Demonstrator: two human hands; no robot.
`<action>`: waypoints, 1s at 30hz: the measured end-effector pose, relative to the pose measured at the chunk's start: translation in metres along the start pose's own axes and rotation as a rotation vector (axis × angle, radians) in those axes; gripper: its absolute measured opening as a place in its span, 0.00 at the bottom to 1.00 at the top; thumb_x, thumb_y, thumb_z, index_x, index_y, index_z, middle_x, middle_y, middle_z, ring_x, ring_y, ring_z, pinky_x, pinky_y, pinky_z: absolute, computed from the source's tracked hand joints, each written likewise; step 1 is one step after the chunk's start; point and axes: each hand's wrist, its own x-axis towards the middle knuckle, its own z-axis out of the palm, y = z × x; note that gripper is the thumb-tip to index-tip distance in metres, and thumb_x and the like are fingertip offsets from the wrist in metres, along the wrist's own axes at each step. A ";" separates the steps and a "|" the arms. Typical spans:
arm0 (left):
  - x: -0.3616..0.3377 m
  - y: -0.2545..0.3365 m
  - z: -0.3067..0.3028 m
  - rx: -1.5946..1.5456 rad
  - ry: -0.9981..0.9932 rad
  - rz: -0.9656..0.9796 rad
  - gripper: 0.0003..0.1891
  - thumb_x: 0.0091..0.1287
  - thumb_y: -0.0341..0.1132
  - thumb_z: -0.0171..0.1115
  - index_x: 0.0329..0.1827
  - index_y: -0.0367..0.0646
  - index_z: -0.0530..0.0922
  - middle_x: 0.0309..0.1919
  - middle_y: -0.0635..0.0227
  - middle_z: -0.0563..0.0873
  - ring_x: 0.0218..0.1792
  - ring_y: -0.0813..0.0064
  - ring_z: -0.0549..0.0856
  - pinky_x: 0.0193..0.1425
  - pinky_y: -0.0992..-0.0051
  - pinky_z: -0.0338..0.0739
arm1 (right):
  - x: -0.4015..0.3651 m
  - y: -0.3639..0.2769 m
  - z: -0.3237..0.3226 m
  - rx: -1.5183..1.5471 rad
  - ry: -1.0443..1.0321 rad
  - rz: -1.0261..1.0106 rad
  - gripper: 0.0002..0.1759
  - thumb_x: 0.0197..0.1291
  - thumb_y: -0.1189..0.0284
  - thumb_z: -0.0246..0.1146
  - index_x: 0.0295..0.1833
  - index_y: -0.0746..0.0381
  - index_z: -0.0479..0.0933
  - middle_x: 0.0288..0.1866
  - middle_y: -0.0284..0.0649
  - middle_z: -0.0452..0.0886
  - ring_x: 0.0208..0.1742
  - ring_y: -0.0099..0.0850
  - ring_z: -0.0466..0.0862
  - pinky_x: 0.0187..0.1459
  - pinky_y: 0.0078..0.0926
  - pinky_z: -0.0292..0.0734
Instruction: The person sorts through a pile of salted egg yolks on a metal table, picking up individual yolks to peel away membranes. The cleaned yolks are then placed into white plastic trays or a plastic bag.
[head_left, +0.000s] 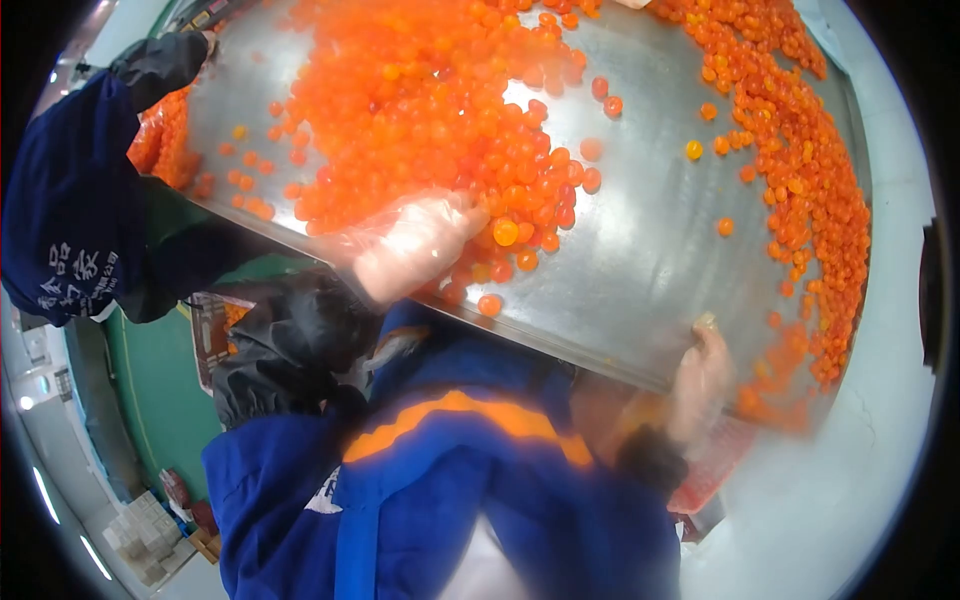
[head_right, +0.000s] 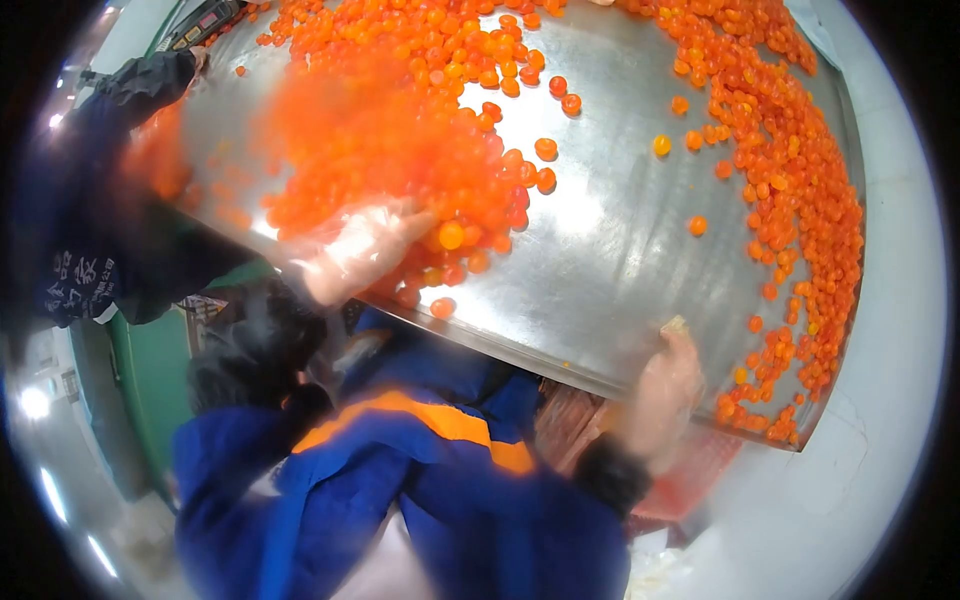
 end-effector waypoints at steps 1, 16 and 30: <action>0.001 0.005 -0.003 0.177 -0.031 -0.026 0.20 0.75 0.51 0.56 0.53 0.44 0.83 0.38 0.64 0.87 0.34 0.70 0.84 0.38 0.69 0.82 | 0.002 0.004 0.002 -0.023 0.052 -0.070 0.19 0.60 0.81 0.54 0.53 0.61 0.84 0.54 0.46 0.88 0.58 0.45 0.85 0.62 0.40 0.77; -0.006 -0.027 0.002 -0.024 -0.088 0.509 0.07 0.63 0.27 0.67 0.42 0.38 0.88 0.44 0.58 0.90 0.45 0.55 0.88 0.51 0.64 0.82 | 0.027 -0.102 0.040 0.307 -0.192 -0.278 0.13 0.57 0.86 0.59 0.43 0.62 0.84 0.45 0.43 0.88 0.48 0.41 0.88 0.52 0.32 0.81; -0.067 -0.017 -0.004 0.428 0.484 1.170 0.22 0.53 0.28 0.79 0.53 0.43 0.86 0.49 0.56 0.90 0.47 0.53 0.90 0.51 0.63 0.85 | 0.026 -0.201 0.054 0.656 -0.568 -0.616 0.09 0.56 0.84 0.69 0.43 0.65 0.83 0.41 0.45 0.87 0.40 0.38 0.89 0.41 0.29 0.82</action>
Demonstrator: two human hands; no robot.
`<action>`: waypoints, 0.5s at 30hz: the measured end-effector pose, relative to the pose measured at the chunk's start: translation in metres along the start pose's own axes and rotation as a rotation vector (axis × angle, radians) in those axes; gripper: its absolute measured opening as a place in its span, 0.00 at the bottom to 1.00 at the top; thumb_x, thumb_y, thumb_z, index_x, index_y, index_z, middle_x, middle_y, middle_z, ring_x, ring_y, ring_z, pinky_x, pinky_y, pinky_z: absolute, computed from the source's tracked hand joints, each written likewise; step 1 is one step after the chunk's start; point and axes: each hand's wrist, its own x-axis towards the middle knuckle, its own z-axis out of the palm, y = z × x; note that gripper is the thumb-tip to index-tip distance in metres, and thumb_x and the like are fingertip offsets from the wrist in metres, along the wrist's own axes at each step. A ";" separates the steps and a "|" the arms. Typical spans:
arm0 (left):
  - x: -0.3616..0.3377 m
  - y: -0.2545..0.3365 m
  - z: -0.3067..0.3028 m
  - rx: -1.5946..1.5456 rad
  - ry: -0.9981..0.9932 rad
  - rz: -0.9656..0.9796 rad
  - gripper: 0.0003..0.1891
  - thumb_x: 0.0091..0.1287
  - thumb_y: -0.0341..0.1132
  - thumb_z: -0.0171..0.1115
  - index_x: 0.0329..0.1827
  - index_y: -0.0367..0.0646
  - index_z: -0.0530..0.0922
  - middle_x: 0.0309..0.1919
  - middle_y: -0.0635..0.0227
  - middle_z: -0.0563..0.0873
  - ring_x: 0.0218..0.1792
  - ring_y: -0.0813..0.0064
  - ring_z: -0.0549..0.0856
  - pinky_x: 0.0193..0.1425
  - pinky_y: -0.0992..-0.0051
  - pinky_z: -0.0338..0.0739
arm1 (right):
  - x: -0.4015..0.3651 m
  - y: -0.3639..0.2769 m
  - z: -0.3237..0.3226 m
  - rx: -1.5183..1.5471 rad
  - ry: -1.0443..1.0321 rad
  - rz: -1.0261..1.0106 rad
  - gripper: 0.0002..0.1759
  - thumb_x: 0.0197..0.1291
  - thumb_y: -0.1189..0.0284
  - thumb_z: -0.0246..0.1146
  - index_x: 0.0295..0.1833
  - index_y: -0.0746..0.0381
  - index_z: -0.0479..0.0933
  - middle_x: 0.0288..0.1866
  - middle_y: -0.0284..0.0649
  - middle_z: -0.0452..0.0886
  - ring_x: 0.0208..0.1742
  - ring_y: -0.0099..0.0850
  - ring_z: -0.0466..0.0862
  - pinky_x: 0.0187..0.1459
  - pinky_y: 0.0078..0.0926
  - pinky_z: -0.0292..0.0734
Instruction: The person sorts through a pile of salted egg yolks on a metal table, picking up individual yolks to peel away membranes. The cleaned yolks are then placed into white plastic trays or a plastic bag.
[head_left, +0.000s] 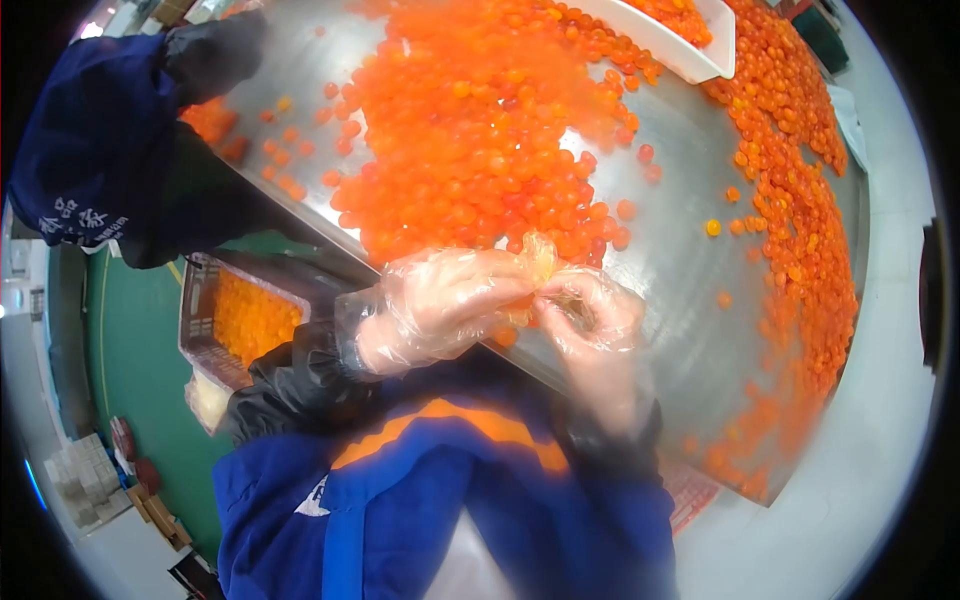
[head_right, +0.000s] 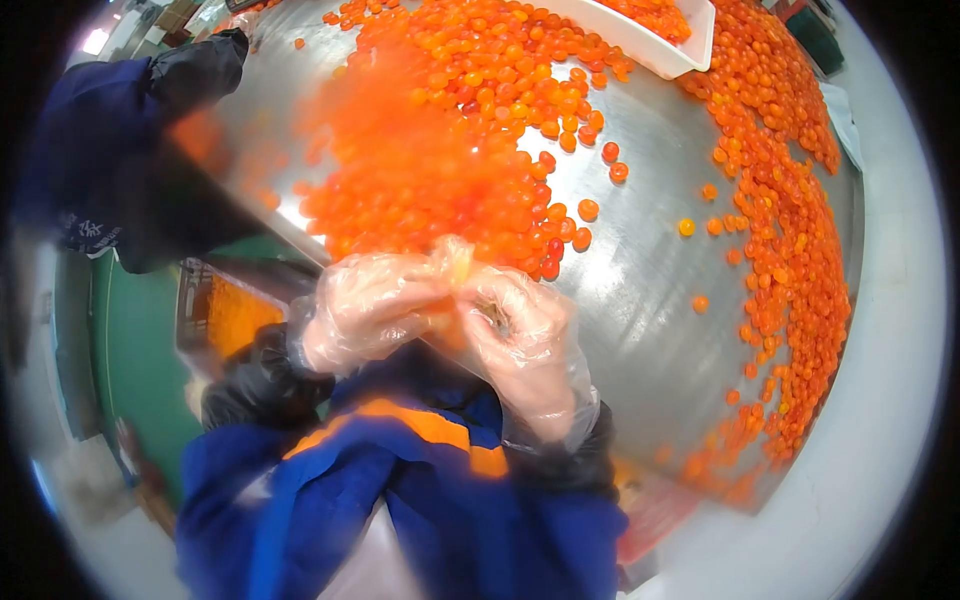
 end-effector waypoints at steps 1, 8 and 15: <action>-0.002 0.000 -0.001 0.014 0.006 0.029 0.21 0.53 0.28 0.79 0.52 0.43 0.86 0.48 0.57 0.90 0.46 0.54 0.90 0.50 0.63 0.85 | 0.000 -0.001 0.001 0.022 -0.011 0.015 0.09 0.55 0.84 0.70 0.43 0.65 0.83 0.41 0.45 0.87 0.40 0.39 0.89 0.41 0.30 0.82; -0.008 -0.004 0.011 -0.013 0.039 0.052 0.19 0.56 0.26 0.75 0.52 0.44 0.86 0.49 0.58 0.90 0.45 0.56 0.91 0.47 0.67 0.87 | -0.002 -0.002 0.006 -0.048 -0.013 -0.038 0.08 0.55 0.83 0.68 0.41 0.64 0.83 0.43 0.46 0.88 0.42 0.41 0.89 0.43 0.33 0.82; -0.014 -0.019 0.008 -0.236 0.058 -0.272 0.12 0.59 0.23 0.72 0.46 0.38 0.85 0.50 0.56 0.90 0.54 0.58 0.88 0.61 0.65 0.81 | -0.052 0.037 -0.048 -0.042 0.317 0.335 0.09 0.58 0.80 0.68 0.45 0.64 0.82 0.45 0.42 0.88 0.47 0.32 0.88 0.53 0.29 0.81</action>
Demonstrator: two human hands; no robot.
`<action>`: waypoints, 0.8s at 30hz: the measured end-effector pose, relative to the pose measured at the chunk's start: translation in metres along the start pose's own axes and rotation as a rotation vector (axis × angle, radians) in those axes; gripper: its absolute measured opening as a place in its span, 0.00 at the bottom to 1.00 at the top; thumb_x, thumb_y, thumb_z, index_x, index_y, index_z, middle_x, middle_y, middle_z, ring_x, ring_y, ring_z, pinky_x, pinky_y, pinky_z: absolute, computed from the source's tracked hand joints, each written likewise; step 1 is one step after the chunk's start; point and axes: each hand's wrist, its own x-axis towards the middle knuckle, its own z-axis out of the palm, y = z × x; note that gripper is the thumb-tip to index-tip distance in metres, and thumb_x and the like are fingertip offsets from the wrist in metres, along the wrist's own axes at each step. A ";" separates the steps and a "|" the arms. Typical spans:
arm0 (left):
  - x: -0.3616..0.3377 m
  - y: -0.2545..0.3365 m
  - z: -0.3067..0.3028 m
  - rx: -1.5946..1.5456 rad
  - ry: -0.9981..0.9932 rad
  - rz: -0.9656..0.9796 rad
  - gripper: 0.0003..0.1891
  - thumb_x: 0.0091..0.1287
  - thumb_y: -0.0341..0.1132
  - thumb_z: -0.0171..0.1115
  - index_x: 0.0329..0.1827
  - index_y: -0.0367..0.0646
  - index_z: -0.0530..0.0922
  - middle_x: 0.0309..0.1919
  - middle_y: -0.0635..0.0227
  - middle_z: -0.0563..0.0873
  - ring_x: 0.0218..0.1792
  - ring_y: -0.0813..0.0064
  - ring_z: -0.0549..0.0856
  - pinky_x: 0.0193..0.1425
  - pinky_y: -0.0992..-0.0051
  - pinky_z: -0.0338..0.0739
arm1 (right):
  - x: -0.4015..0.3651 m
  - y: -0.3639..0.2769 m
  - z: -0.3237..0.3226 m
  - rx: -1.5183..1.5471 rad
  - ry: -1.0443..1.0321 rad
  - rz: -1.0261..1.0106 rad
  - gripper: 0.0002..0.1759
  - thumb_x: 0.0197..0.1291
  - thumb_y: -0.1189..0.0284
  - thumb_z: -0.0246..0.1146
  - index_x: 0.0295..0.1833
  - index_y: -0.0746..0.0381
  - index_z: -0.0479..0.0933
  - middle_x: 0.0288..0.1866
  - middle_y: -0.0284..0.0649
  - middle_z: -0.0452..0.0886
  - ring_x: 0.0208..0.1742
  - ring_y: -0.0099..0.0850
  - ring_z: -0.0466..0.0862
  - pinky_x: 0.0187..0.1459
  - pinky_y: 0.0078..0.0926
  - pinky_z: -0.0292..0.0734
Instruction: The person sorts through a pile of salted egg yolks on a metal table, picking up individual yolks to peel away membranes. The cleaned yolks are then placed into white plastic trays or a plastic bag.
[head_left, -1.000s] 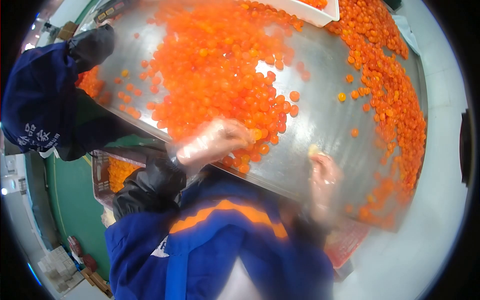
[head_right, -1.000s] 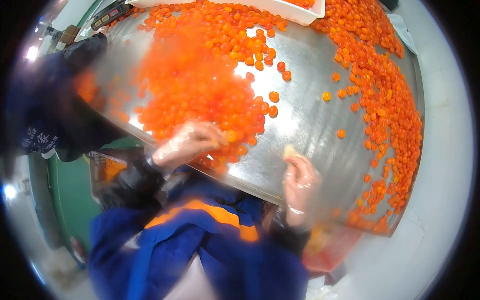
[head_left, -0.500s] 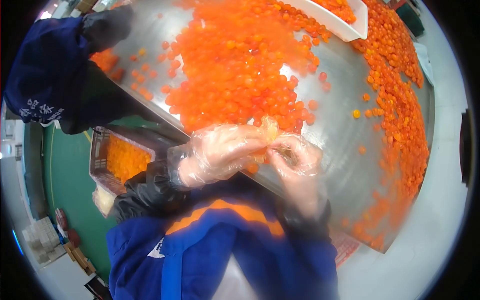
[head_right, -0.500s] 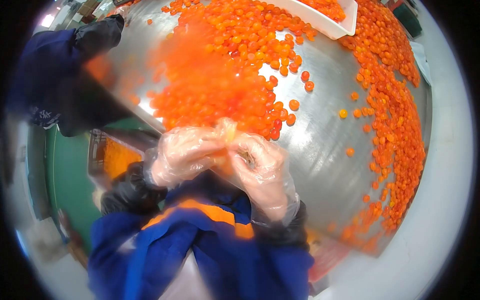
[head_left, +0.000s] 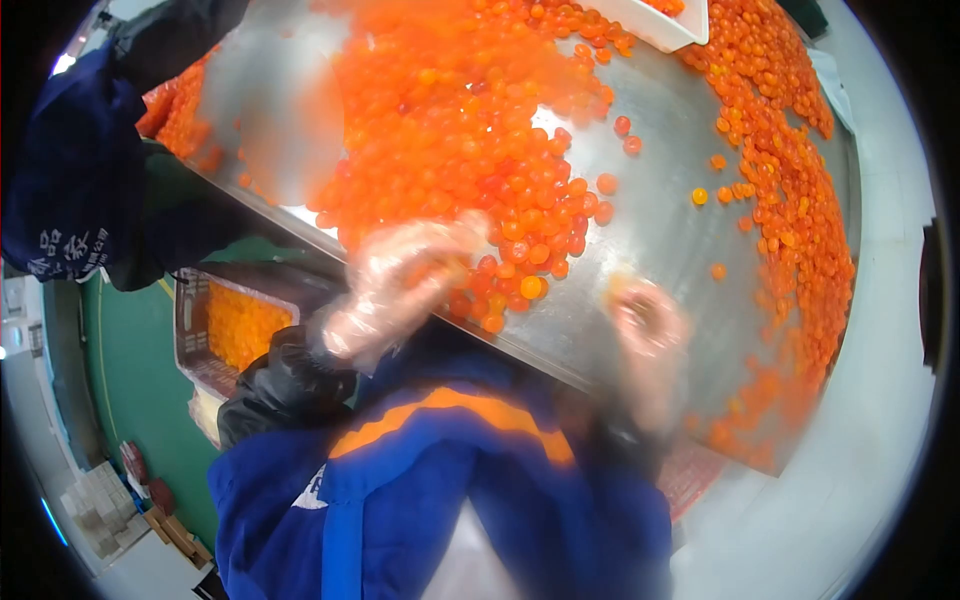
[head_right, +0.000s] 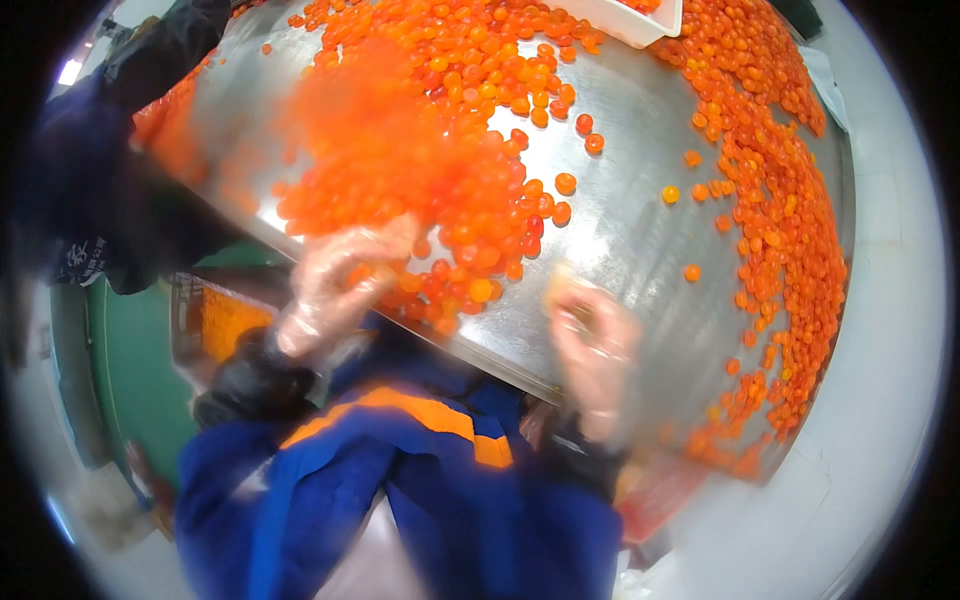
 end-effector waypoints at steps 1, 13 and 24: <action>-0.002 -0.002 -0.005 0.031 0.046 -0.085 0.11 0.59 0.23 0.71 0.46 0.38 0.85 0.49 0.56 0.89 0.56 0.60 0.87 0.62 0.66 0.80 | -0.011 0.010 -0.023 0.059 0.074 0.187 0.11 0.58 0.80 0.69 0.47 0.64 0.82 0.45 0.40 0.88 0.48 0.30 0.87 0.54 0.28 0.81; 0.008 -0.035 -0.067 0.068 0.152 -0.580 0.16 0.65 0.26 0.69 0.57 0.37 0.85 0.52 0.59 0.89 0.54 0.68 0.85 0.62 0.70 0.79 | -0.114 0.009 -0.157 0.343 0.460 0.749 0.17 0.75 0.64 0.57 0.61 0.63 0.76 0.53 0.49 0.85 0.45 0.33 0.87 0.37 0.30 0.84; 0.035 -0.086 -0.099 0.552 -0.439 -0.547 0.56 0.43 0.31 0.80 0.81 0.40 0.61 0.75 0.44 0.69 0.76 0.52 0.69 0.75 0.65 0.70 | 0.122 0.082 -0.014 0.925 -0.646 0.446 0.34 0.80 0.58 0.53 0.81 0.65 0.57 0.73 0.51 0.72 0.65 0.45 0.80 0.57 0.52 0.84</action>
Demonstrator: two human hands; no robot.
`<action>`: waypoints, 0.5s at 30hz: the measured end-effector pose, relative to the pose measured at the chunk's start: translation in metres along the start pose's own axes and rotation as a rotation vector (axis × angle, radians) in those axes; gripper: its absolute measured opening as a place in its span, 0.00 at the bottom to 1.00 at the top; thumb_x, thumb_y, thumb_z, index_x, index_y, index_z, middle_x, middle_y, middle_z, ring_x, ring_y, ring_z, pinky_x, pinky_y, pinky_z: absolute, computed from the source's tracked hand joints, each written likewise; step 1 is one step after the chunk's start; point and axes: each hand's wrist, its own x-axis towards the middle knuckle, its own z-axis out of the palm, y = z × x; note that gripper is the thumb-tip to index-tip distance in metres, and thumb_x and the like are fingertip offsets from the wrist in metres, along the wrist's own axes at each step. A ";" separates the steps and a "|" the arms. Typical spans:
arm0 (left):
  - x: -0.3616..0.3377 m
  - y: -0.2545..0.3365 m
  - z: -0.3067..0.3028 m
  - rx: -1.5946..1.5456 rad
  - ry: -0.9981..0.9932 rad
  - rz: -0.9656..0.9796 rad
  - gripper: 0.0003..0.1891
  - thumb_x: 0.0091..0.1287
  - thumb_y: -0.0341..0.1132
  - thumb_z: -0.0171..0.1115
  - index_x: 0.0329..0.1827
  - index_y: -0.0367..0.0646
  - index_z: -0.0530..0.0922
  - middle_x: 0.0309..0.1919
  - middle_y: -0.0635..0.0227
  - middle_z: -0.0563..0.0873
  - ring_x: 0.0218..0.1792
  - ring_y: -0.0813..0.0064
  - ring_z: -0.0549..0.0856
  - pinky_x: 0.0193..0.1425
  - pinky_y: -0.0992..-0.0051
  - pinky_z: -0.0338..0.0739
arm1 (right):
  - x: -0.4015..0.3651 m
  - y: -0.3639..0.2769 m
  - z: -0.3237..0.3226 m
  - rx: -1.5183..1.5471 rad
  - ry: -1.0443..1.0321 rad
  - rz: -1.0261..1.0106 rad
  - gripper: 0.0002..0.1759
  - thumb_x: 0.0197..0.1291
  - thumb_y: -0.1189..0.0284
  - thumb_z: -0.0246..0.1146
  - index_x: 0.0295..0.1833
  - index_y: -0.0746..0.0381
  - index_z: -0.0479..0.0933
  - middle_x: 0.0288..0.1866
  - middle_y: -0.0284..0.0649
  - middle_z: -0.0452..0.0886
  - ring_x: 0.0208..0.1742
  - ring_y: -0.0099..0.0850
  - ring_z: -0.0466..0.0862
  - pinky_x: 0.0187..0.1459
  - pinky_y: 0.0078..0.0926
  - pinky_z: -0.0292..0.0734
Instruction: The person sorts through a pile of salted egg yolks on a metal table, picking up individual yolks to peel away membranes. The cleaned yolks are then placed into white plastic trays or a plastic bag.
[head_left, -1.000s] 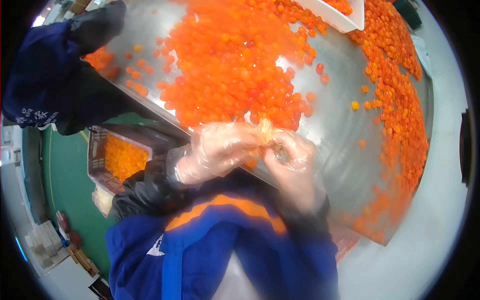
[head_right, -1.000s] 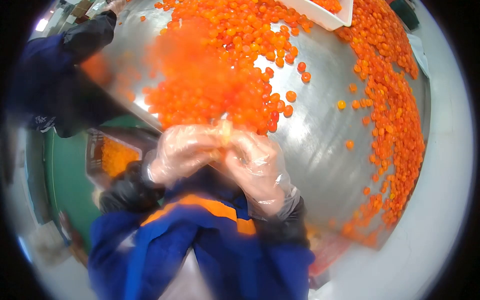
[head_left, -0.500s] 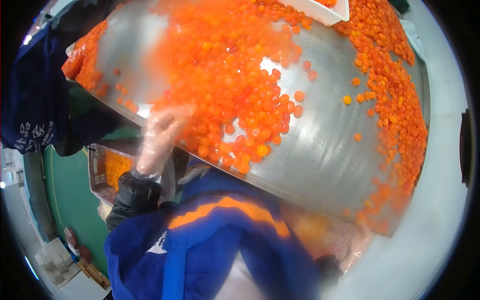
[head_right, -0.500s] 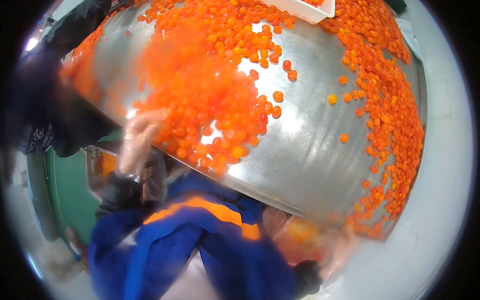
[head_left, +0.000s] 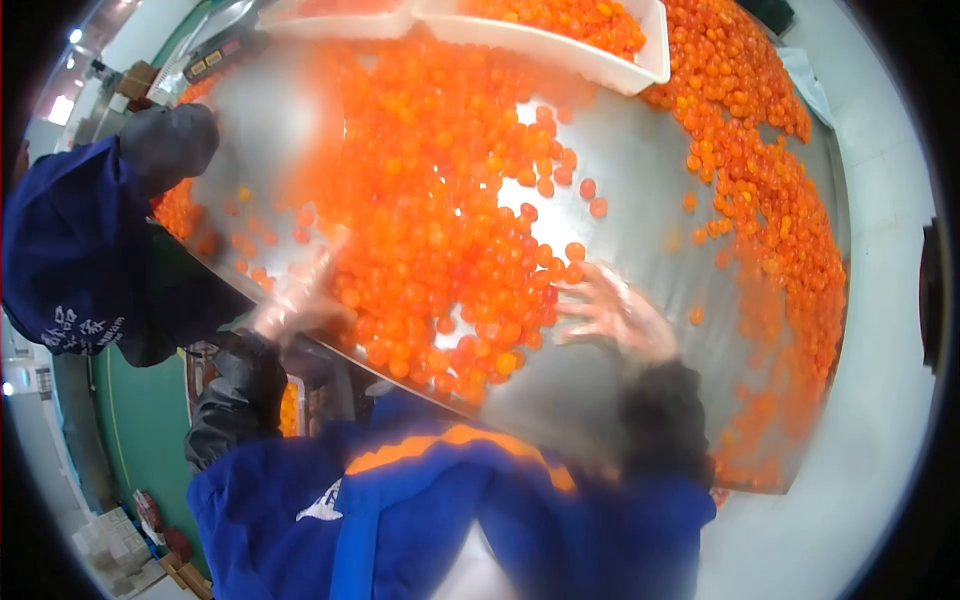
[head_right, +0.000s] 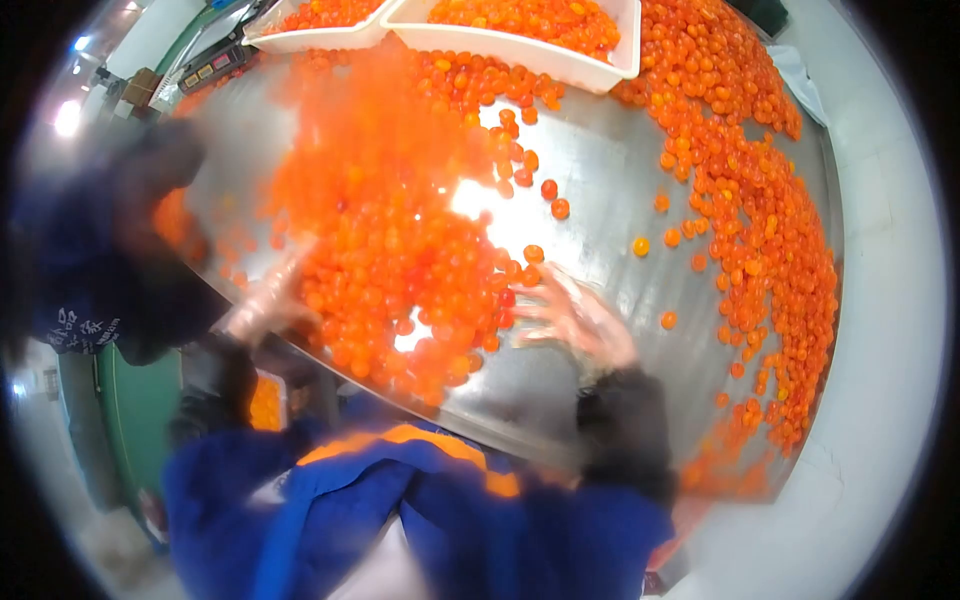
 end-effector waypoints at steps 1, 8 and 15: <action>0.002 0.000 0.005 -0.094 0.033 0.033 0.58 0.42 0.29 0.80 0.81 0.39 0.59 0.76 0.45 0.69 0.77 0.54 0.69 0.75 0.66 0.70 | 0.032 0.002 -0.004 0.094 -0.029 0.171 0.34 0.79 0.58 0.54 0.81 0.64 0.57 0.72 0.49 0.73 0.65 0.45 0.80 0.56 0.53 0.84; 0.032 0.036 0.023 -0.952 -0.148 0.053 0.62 0.51 0.20 0.77 0.87 0.43 0.44 0.86 0.59 0.46 0.82 0.70 0.54 0.70 0.75 0.73 | 0.119 0.037 0.091 -0.556 -0.221 -0.347 0.29 0.79 0.63 0.54 0.81 0.56 0.63 0.77 0.50 0.71 0.72 0.43 0.76 0.72 0.38 0.72; 0.024 0.069 -0.014 -1.711 0.159 -0.279 0.39 0.72 0.33 0.63 0.83 0.44 0.55 0.60 0.60 0.82 0.58 0.64 0.85 0.55 0.71 0.84 | 0.120 -0.031 0.202 -1.072 -0.080 -0.386 0.40 0.72 0.52 0.61 0.81 0.62 0.60 0.82 0.56 0.61 0.78 0.47 0.70 0.77 0.36 0.63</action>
